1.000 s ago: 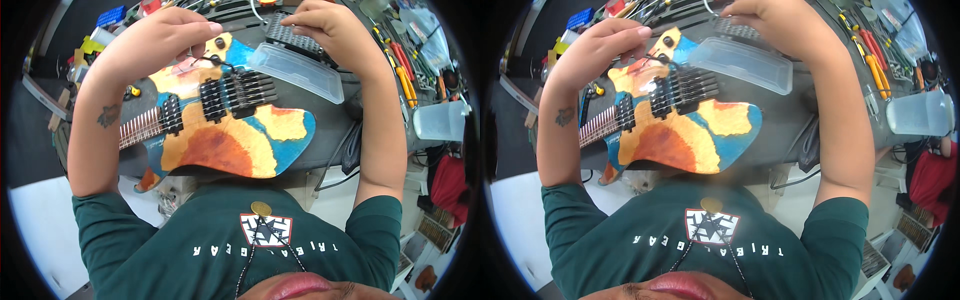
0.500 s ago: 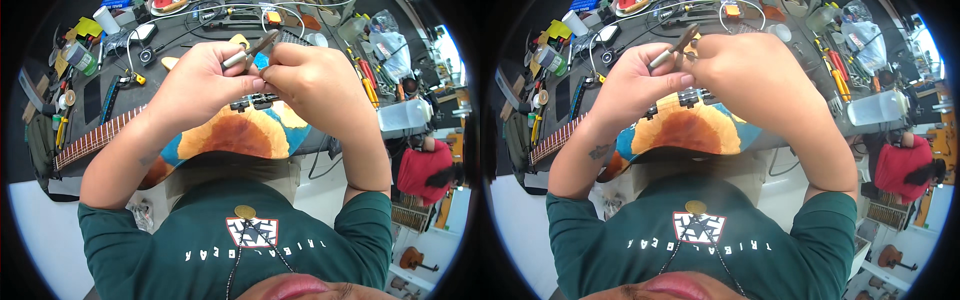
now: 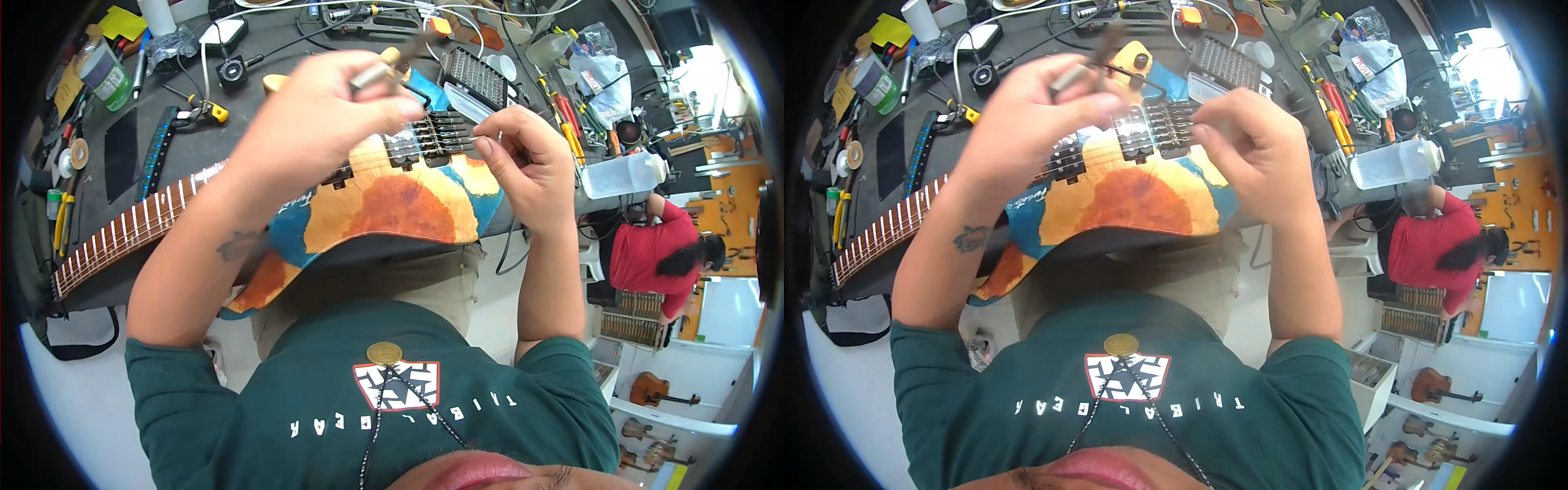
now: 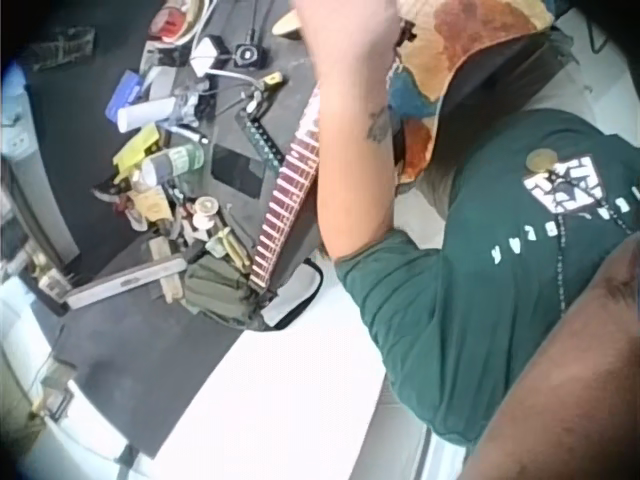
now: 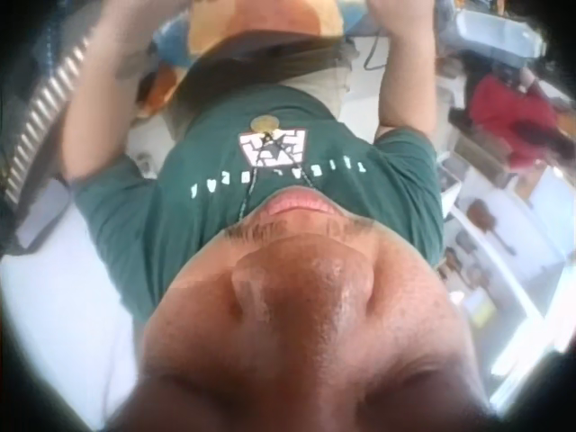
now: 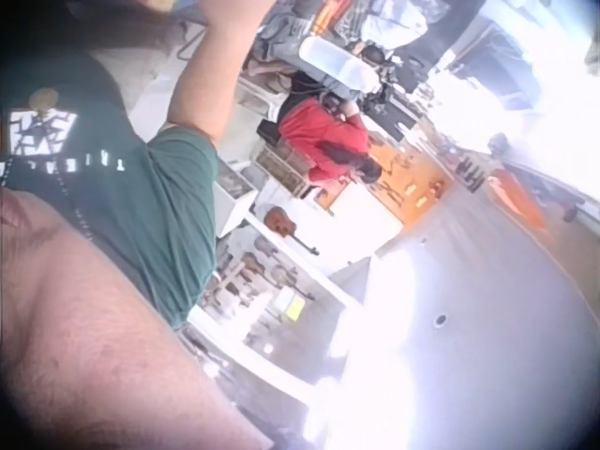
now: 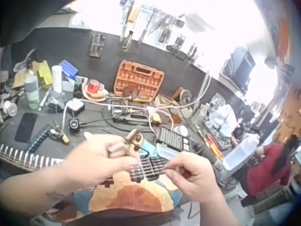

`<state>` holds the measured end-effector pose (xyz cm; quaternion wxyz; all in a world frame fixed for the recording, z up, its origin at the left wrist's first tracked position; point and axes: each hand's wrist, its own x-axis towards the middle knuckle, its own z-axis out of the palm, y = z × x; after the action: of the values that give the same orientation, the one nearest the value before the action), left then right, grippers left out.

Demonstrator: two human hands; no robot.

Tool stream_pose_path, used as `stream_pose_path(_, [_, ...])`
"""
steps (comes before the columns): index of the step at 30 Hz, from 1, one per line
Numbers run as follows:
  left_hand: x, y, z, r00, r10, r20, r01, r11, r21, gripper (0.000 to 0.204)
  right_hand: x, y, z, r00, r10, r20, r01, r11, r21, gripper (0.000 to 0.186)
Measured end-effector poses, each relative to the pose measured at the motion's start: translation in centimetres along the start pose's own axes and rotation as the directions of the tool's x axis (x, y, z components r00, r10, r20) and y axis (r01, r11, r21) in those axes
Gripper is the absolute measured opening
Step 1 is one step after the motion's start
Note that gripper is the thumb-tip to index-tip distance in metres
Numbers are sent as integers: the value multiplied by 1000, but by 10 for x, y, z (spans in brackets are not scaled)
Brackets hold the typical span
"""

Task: The person works on the bridge and strings of an electric guitar, selecting small components from a parts kit, handling them by hand, and using pliers to cut or adjust strings.

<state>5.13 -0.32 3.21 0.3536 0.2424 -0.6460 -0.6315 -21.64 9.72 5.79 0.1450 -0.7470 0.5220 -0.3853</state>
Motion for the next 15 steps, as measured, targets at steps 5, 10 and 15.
stream_pose_path(5, [-18,-7,-28,984,88,-153,-90,996,-8,23,-17,28,20,971,228,68,-215,964,-156,12])
stream_pose_path(10, [-21,-3,-28,988,84,-132,-84,996,2,17,-10,28,28,951,291,110,-258,935,-241,14])
stream_pose_path(15, [-18,-6,-30,985,39,-169,-42,999,-13,19,-3,27,25,971,180,156,-126,944,-304,15])
